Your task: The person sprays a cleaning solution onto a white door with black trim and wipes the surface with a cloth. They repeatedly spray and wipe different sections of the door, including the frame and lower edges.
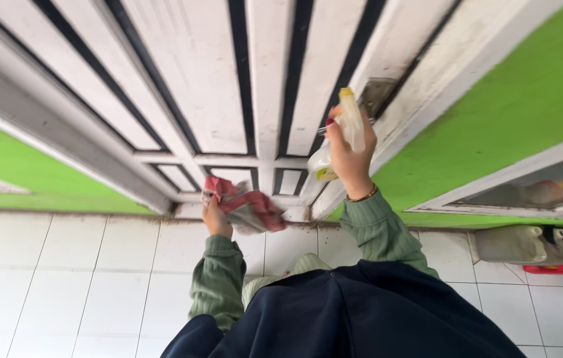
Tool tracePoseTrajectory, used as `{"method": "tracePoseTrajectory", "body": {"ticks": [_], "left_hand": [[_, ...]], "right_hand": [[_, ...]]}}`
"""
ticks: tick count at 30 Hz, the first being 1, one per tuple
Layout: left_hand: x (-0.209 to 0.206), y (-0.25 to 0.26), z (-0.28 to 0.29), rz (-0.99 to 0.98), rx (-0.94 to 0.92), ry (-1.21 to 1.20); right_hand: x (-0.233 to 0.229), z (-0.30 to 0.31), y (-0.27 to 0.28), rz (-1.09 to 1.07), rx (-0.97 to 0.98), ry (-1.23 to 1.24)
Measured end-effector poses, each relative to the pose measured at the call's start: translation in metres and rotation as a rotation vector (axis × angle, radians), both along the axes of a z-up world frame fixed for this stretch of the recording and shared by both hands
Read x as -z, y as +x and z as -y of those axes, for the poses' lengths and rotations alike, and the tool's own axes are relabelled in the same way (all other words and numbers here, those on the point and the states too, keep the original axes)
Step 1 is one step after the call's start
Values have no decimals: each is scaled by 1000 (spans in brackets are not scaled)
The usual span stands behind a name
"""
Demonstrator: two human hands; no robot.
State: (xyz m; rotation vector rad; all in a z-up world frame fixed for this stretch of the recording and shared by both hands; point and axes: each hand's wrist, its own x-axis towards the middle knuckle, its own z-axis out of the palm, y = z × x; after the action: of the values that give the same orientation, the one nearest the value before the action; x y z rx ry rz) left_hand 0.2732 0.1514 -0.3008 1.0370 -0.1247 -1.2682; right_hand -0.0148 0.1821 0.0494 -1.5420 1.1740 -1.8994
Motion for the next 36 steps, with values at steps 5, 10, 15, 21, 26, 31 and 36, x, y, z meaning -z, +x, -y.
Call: {"method": "tracePoseTrajectory", "body": {"ticks": [5,10,15,21,26,31,36], "left_hand": [[10,69,-43,178,-195,9],[-2,132,-62,152,-316,23],[-1,180,-72,209,-293,141],[18,231,-72,183,-238,277],[10,256,-56,99,-175,163],[-15,271,-31,140,-136,102],[-26,274,-24,141,-120,7]], "right_hand": [[53,9,-2,52,93,186],[108,2,12,148,126,282],[162,-11,30,346,124,346],[209,-26,50,443,320,589],[249,-30,69,543,367,621],[239,-30,104,344,447,713],[183,-23,145,232,206,336]]}}
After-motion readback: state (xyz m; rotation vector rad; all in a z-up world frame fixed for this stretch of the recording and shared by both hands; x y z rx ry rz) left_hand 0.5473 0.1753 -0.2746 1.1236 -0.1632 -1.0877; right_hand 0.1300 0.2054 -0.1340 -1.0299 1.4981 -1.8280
